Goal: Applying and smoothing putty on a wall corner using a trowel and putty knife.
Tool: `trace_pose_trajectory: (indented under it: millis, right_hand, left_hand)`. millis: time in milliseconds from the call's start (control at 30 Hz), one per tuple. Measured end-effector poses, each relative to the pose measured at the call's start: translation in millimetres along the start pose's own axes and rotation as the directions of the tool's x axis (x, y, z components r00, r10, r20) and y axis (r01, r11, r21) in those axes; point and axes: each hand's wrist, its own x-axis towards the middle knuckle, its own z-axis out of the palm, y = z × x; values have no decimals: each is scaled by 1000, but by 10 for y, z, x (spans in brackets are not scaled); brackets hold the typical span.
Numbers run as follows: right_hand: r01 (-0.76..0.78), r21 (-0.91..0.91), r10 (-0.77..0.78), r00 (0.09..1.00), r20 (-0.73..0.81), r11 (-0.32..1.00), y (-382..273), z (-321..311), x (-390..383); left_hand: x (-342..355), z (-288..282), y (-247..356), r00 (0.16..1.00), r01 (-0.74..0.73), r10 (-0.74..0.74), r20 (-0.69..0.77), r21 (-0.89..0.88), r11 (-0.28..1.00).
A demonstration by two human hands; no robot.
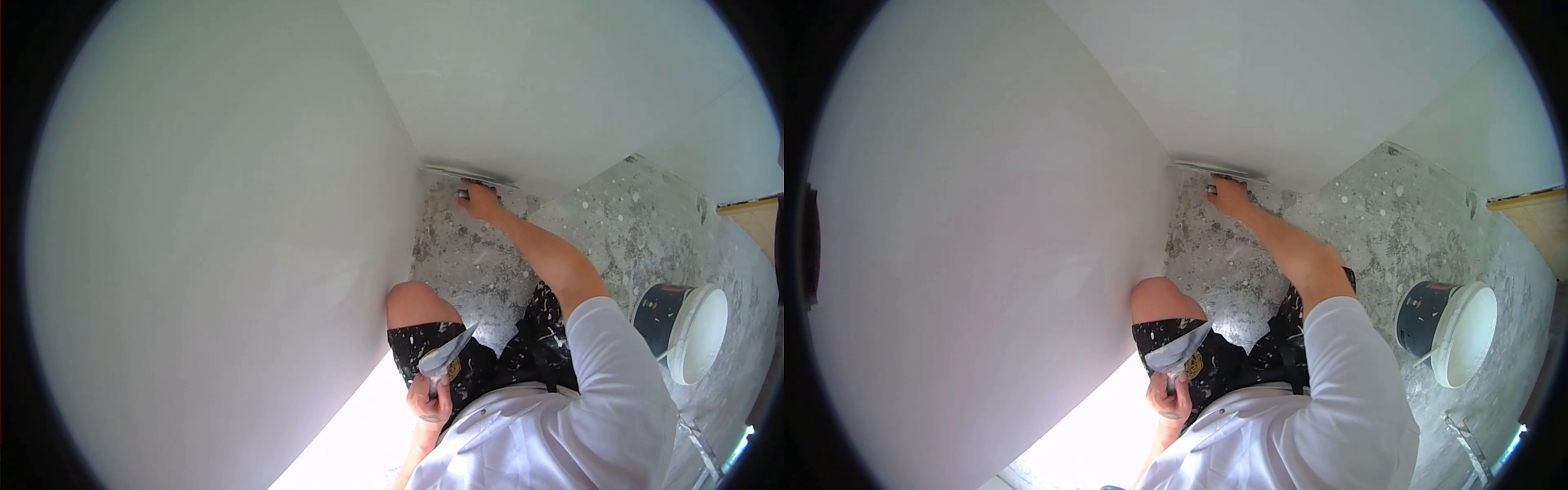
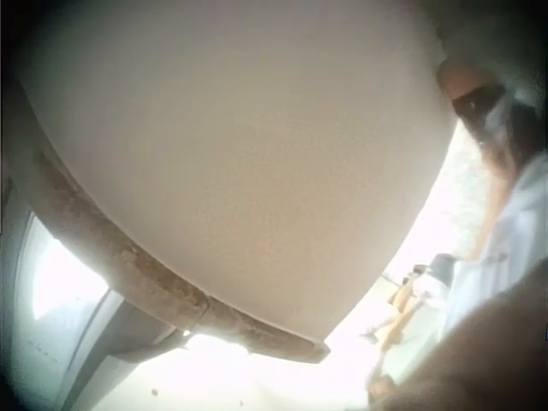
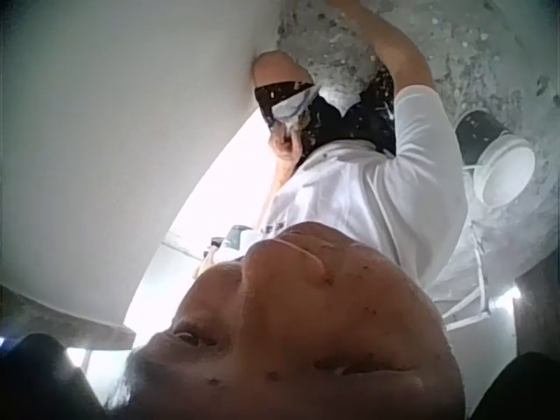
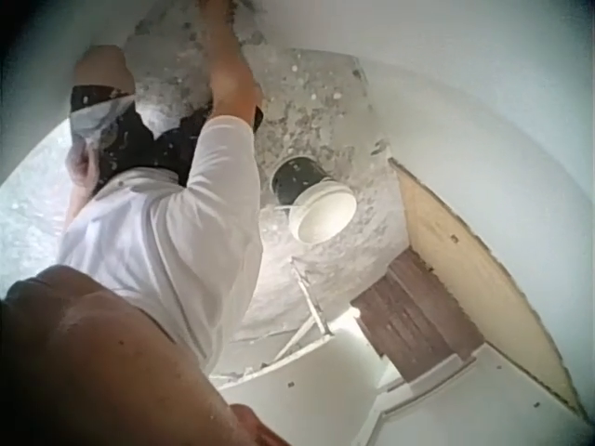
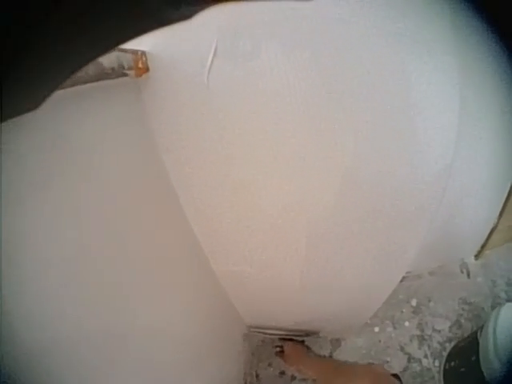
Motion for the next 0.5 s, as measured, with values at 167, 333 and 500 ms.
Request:
trace_pose_trajectory:
  millis: [167, 333, 500]
  right_hand:
    - [-66, 128, 63, 997, 33, 990, -545, -959, -187]
    - [-41, 148, 39, 999, 21, 988, -1028, -2114, -319]
    - [89, 156, -82, 995, -53, 984, -1544, -3046, -712]
  left_hand:
    - [274, 117, 49, 997, 71, -73, -13, -146, 987]
    - [519, 254, -19, 996, 53, -31, 79, -297, 953]
    - [651, 379, -36, 997, 3, 26, 75, -354, 935]
